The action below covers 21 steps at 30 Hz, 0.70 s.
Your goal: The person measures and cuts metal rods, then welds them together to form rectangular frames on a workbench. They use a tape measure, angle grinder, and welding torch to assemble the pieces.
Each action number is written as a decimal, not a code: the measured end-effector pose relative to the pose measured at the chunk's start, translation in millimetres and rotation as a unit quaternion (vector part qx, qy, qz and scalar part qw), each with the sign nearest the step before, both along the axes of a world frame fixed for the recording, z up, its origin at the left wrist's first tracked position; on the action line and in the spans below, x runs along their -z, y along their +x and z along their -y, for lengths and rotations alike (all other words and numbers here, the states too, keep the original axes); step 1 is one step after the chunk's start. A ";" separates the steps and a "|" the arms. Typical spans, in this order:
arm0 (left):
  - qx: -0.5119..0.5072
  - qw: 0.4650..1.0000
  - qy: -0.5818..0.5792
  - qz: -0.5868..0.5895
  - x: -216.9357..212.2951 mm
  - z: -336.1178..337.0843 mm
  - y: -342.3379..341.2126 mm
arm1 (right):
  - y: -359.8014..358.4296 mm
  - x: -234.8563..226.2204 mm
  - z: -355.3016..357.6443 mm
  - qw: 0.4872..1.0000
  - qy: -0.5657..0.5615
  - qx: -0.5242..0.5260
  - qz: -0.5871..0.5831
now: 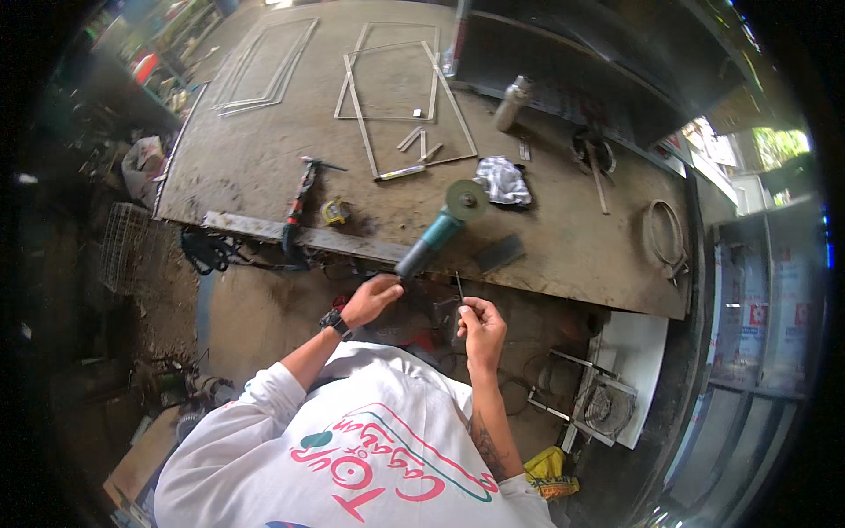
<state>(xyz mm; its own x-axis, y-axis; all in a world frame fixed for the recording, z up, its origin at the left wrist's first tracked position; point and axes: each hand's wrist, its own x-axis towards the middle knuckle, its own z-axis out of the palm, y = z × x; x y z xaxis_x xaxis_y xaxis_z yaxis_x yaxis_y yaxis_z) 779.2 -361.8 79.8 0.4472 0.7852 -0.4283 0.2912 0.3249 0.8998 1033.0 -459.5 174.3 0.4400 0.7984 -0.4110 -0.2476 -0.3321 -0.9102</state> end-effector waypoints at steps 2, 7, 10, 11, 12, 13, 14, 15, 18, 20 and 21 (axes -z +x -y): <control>-0.002 0.965 -0.203 0.169 -32.3 10.9 -17.6 | -39.6 -0.2 -20.7 0.998 -0.006 -0.056 -0.010; -0.110 0.890 -0.304 0.320 -64.7 -19.7 -65.9 | -149.9 26.5 -96.3 0.986 0.082 -0.142 -0.037; -0.177 0.874 -0.315 0.326 -52.8 -62.4 -113.6 | -205.0 41.6 -143.7 0.983 0.059 -0.174 0.026; -0.201 0.872 -0.313 0.320 -47.5 -78.1 -134.0 | -224.5 46.1 -162.5 0.979 0.050 -0.195 0.043; -0.223 0.864 -0.311 0.328 -45.4 -92.8 -156.3 | -244.4 49.6 -179.2 0.977 0.028 -0.210 -0.008; -0.238 0.860 -0.297 0.339 -35.8 -106.9 -180.6 | -267.2 51.4 -195.2 0.972 0.003 -0.225 -0.061; -0.277 0.861 -0.288 0.314 -26.1 -121.0 -206.0 | -290.5 53.6 -212.7 0.964 -0.022 -0.240 -0.115; -0.313 0.861 -0.277 0.288 -27.0 -139.6 -228.1 | -309.3 63.3 -234.4 0.959 -0.044 -0.265 -0.085; -0.373 0.848 -0.227 0.300 -27.4 -190.0 -301.8 | -331.9 109.7 -322.0 0.918 0.073 -0.278 0.273; -0.406 0.844 -0.210 0.282 -25.5 -210.0 -352.5 | -328.3 125.7 -377.9 0.833 0.086 -0.250 0.485; -0.420 0.838 -0.225 0.265 -30.2 -219.6 -374.4 | -324.4 138.5 -398.0 0.799 0.077 -0.231 0.550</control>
<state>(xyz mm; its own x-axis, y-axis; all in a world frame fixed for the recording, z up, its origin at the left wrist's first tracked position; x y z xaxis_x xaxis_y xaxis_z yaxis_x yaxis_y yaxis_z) 404.8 -142.3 110.0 0.0392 0.7303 -0.6819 -0.6127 0.5567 0.5610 708.6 -61.5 35.9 0.1116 0.9837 0.1410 0.8469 -0.0199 -0.5314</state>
